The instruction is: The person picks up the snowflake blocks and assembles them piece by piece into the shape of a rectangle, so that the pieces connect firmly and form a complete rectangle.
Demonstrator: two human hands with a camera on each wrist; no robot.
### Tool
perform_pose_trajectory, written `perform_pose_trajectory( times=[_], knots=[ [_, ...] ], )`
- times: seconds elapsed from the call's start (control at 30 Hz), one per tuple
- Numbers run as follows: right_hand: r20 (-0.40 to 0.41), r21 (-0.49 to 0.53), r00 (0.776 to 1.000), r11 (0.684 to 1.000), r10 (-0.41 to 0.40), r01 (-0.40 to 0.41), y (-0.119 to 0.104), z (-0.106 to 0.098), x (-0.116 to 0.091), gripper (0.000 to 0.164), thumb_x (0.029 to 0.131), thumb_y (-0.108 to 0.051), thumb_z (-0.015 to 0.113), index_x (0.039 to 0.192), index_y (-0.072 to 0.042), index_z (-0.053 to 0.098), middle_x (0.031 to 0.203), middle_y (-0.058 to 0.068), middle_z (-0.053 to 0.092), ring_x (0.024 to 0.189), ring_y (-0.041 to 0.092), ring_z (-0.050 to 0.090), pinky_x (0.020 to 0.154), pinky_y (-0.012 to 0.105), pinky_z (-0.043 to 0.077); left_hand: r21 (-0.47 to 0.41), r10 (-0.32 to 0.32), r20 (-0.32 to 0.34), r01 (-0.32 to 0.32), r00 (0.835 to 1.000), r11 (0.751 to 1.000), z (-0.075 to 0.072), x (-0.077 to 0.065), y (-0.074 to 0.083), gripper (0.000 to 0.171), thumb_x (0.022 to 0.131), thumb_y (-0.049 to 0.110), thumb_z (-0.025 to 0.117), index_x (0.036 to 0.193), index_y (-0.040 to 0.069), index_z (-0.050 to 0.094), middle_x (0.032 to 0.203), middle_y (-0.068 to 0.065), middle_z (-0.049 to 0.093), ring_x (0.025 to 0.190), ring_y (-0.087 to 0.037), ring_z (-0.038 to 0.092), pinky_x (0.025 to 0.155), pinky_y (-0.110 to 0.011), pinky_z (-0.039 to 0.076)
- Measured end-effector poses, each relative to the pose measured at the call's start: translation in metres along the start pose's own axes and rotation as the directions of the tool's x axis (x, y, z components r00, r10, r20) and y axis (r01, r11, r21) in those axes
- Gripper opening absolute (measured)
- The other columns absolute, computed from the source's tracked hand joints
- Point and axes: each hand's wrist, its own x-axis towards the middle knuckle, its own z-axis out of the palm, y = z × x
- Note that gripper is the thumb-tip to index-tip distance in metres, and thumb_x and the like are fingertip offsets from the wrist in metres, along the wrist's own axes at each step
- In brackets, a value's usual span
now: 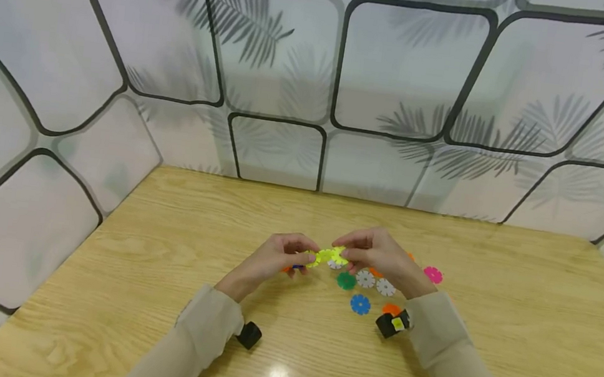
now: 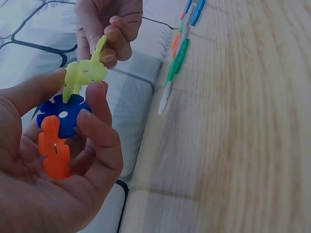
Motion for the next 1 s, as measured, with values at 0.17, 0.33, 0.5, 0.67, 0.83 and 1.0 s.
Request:
perform_pose_trajectory(
  times=[0.17, 0.33, 0.5, 0.67, 0.83, 1.0],
  knots=[
    [0.003, 0.019, 1.000, 1.000, 0.015, -0.015, 0.001, 0.000, -0.001, 0.032, 0.099, 0.004, 0.059, 0.127, 0.019, 0.057, 0.086, 0.010, 0.069, 0.069, 0.019, 0.065, 0.070, 0.031, 0.058, -0.008, -0.005, -0.016, 0.005, 1.000, 1.000, 0.000, 0.002, -0.002, 0.024, 0.103, 0.013, 0.061, 0.119, -0.004, 0.068, 0.091, 0.001, 0.068, 0.075, -0.016, 0.063, 0.064, -0.024, 0.046],
    [-0.041, 0.021, 0.998, 0.999, 0.046, -0.045, -0.001, 0.002, -0.002, 0.029, 0.099, 0.002, 0.060, 0.123, 0.019, 0.057, 0.086, 0.009, 0.069, 0.070, 0.020, 0.064, 0.070, 0.033, 0.058, -0.015, -0.007, -0.011, 0.007, 1.000, 1.000, 0.001, 0.004, -0.005, 0.027, 0.105, 0.015, 0.057, 0.119, -0.006, 0.066, 0.094, -0.002, 0.067, 0.078, -0.015, 0.065, 0.070, -0.027, 0.053],
    [-0.086, 0.027, 0.995, 0.998, 0.053, -0.051, -0.002, 0.006, -0.001, 0.028, 0.099, 0.004, 0.059, 0.122, 0.020, 0.059, 0.084, 0.008, 0.070, 0.067, 0.016, 0.063, 0.067, 0.029, 0.057, -0.033, -0.009, 0.001, 0.009, 1.000, 0.999, 0.003, 0.004, -0.007, 0.025, 0.104, 0.012, 0.058, 0.119, -0.007, 0.065, 0.094, -0.004, 0.068, 0.079, -0.016, 0.067, 0.070, -0.028, 0.056],
    [-0.115, 0.035, 0.992, 0.998, 0.052, -0.048, -0.004, 0.011, 0.000, 0.026, 0.099, 0.007, 0.058, 0.121, 0.021, 0.059, 0.088, 0.010, 0.070, 0.066, 0.017, 0.063, 0.066, 0.029, 0.058, -0.047, 0.004, -0.022, -0.005, 1.000, 0.999, 0.005, 0.004, -0.006, 0.023, 0.103, 0.009, 0.059, 0.117, -0.009, 0.066, 0.090, -0.003, 0.068, 0.075, -0.015, 0.065, 0.067, -0.025, 0.054],
    [-0.120, 0.008, 0.992, 0.999, 0.038, -0.037, -0.006, 0.013, 0.001, 0.024, 0.099, 0.008, 0.058, 0.119, 0.021, 0.061, 0.088, 0.013, 0.070, 0.065, 0.019, 0.063, 0.065, 0.031, 0.058, -0.061, 0.009, -0.036, -0.011, 0.999, 0.998, 0.005, 0.003, -0.007, 0.023, 0.103, 0.008, 0.060, 0.116, -0.010, 0.066, 0.090, -0.004, 0.068, 0.074, -0.015, 0.064, 0.066, -0.025, 0.054],
    [-0.123, -0.016, 0.992, 0.999, 0.032, -0.034, -0.008, 0.014, 0.002, 0.021, 0.097, 0.010, 0.058, 0.114, 0.020, 0.063, 0.085, 0.013, 0.070, 0.062, 0.017, 0.063, 0.062, 0.029, 0.057, -0.055, 0.006, -0.058, -0.009, 0.998, 0.998, 0.007, 0.002, -0.005, 0.022, 0.103, 0.007, 0.060, 0.115, -0.010, 0.068, 0.088, -0.004, 0.067, 0.073, -0.014, 0.062, 0.065, -0.024, 0.053]
  ],
)
